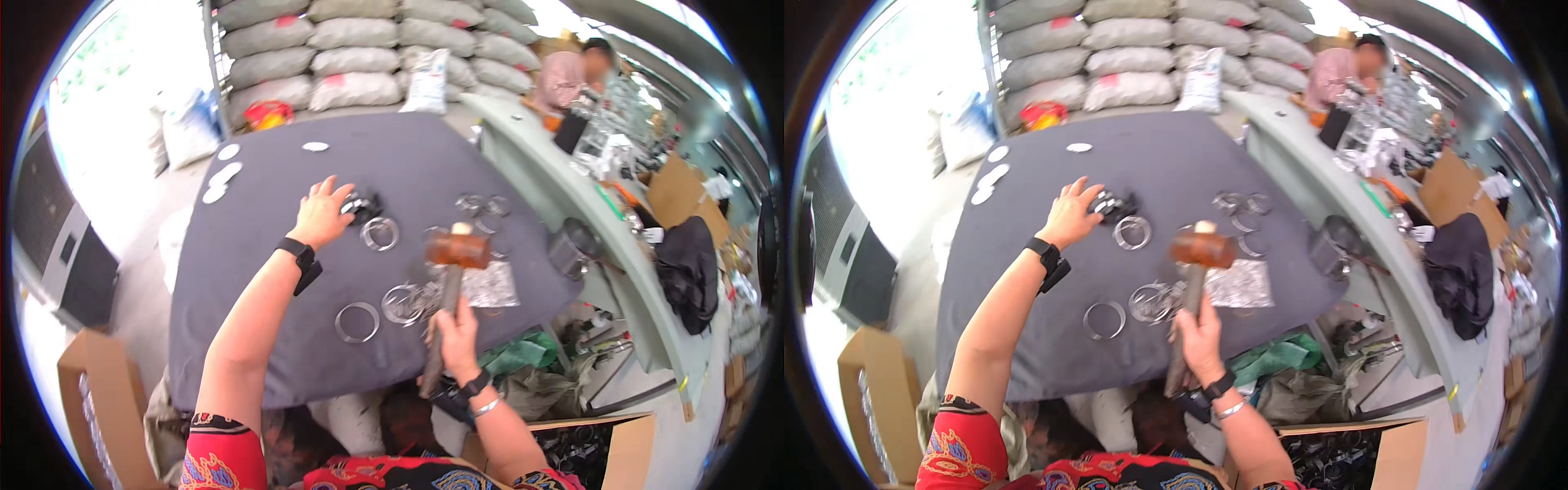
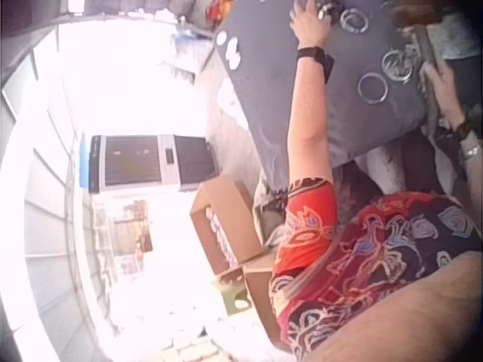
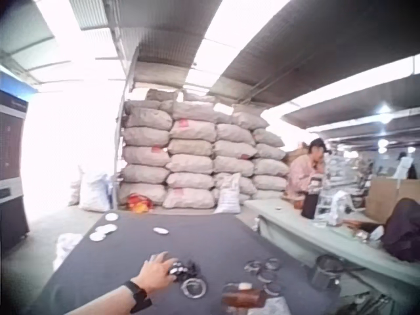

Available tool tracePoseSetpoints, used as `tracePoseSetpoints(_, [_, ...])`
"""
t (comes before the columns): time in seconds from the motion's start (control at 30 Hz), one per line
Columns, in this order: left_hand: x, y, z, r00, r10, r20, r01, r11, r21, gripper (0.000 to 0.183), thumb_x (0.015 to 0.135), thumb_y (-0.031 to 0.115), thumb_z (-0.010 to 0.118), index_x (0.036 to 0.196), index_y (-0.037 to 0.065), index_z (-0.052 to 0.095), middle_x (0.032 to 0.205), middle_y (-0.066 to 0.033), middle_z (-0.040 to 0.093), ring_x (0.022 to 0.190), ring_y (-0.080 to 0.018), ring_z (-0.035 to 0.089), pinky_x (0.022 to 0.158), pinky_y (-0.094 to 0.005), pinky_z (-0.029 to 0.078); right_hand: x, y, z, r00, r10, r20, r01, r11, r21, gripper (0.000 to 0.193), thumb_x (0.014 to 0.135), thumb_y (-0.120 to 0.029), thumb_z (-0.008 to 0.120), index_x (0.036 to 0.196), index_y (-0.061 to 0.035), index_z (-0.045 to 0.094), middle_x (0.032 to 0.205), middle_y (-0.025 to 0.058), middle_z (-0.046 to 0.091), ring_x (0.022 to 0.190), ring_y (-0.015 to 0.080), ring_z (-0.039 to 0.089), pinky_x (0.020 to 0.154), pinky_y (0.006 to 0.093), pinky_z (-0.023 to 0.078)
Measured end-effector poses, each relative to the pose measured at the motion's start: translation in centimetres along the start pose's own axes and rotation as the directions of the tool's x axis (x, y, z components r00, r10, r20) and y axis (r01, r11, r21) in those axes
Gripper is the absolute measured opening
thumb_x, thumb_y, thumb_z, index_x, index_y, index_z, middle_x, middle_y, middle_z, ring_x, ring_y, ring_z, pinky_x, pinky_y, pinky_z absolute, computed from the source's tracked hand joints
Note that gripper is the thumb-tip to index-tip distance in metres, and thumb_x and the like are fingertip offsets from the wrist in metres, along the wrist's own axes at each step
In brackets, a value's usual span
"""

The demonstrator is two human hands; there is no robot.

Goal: Manually assembling rubber and metal components using a hammer and manual fitting.

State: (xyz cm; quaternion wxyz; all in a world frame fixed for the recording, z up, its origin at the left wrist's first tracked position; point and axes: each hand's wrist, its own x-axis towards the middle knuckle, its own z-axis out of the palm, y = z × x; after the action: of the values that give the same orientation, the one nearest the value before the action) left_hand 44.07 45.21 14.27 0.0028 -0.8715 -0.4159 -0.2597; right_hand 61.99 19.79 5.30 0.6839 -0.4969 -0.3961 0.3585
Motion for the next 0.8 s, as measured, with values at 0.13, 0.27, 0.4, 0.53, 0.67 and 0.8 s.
tracePoseSetpoints(0.13, [3.5, -0.7, 4.1, 0.977, -0.079, 0.197, 0.065, 0.995, 0.078, 0.071, 0.076, 0.027, 0.073, 0.141, 0.026, 0.044, 0.144, -0.0167, 0.039, 0.131, -0.0370, 0.038, 0.103, -0.0560, 0.037, -0.1, -0.2, 0.1, 1.000, -0.018, 0.019, 0.017, 0.999, 0.042, 0.054, 0.094, -0.008, 0.049, 0.145, -0.0045, 0.031, 0.073, 0.0039, 0.056, 0.057, 0.0106, 0.054, 0.052, 0.0251, 0.049])
tracePoseSetpoints(0.27, [3.1, -2.0, 5.6, 0.988, -0.083, 0.134, 0.075, 0.995, 0.060, 0.048, 0.077, 0.021, 0.068, 0.124, 0.019, 0.058, 0.114, -0.0173, 0.056, 0.106, -0.0348, 0.056, 0.089, -0.0465, 0.047, -0.1, -0.1, 0.2, 0.999, -0.044, 0.021, 0.043, 0.998, 0.043, 0.058, 0.094, -0.010, 0.050, 0.148, -0.0055, 0.028, 0.075, 0.0036, 0.055, 0.060, 0.0100, 0.054, 0.053, 0.0254, 0.049])
tracePoseSetpoints(0.4, [-0.4, -1.1, 4.2, 0.992, -0.128, 0.002, 0.126, 0.980, 0.151, 0.028, 0.076, 0.023, 0.067, 0.100, 0.009, 0.067, 0.094, -0.0189, 0.061, 0.083, -0.0346, 0.064, 0.072, -0.0446, 0.052, 0.0, 0.2, -0.1, 0.998, -0.053, 0.033, 0.051, 0.997, 0.060, 0.058, 0.094, -0.009, 0.051, 0.147, -0.0056, 0.030, 0.077, 0.0031, 0.056, 0.061, 0.0098, 0.054, 0.055, 0.0258, 0.050])
tracePoseSetpoints(0.53, [-4.9, 0.5, 0.9, 0.969, -0.232, 0.086, 0.223, 0.969, 0.108, 0.036, 0.075, 0.036, 0.071, 0.093, 0.005, 0.068, 0.089, -0.0189, 0.064, 0.082, -0.0346, 0.066, 0.072, -0.0451, 0.053, 0.3, 0.7, -0.1, 0.950, -0.311, -0.032, 0.285, 0.904, -0.320, 0.053, 0.092, -0.005, 0.051, 0.143, -0.0021, 0.035, 0.079, 0.0028, 0.056, 0.062, 0.0094, 0.056, 0.055, 0.0264, 0.051])
tracePoseSetpoints(0.67, [-7.0, -1.3, -2.0, 0.931, -0.303, 0.202, 0.337, 0.927, -0.166, 0.049, 0.079, 0.049, 0.066, 0.091, 0.001, 0.070, 0.081, -0.0175, 0.069, 0.082, -0.0344, 0.067, 0.076, -0.0438, 0.052, 0.0, 0.7, 0.1, 0.997, -0.068, -0.029, 0.068, 0.998, 0.012, 0.015, 0.094, -0.009, 0.049, 0.109, -0.0059, 0.047, 0.068, 0.0011, 0.054, 0.052, 0.0088, 0.053, 0.046, 0.0243, 0.048])
tracePoseSetpoints(0.8, [-6.8, -6.0, -3.2, 0.968, -0.252, -0.015, 0.251, 0.967, -0.044, 0.025, 0.086, 0.021, 0.057, 0.100, 0.004, 0.070, 0.087, -0.0188, 0.068, 0.085, -0.0374, 0.065, 0.079, -0.0443, 0.051, 0.0, 0.7, 0.3, 0.996, -0.087, 0.018, 0.086, 0.996, 0.032, 0.021, 0.096, -0.011, 0.048, 0.115, -0.0057, 0.044, 0.067, 0.0021, 0.053, 0.050, 0.0085, 0.051, 0.045, 0.0234, 0.046])
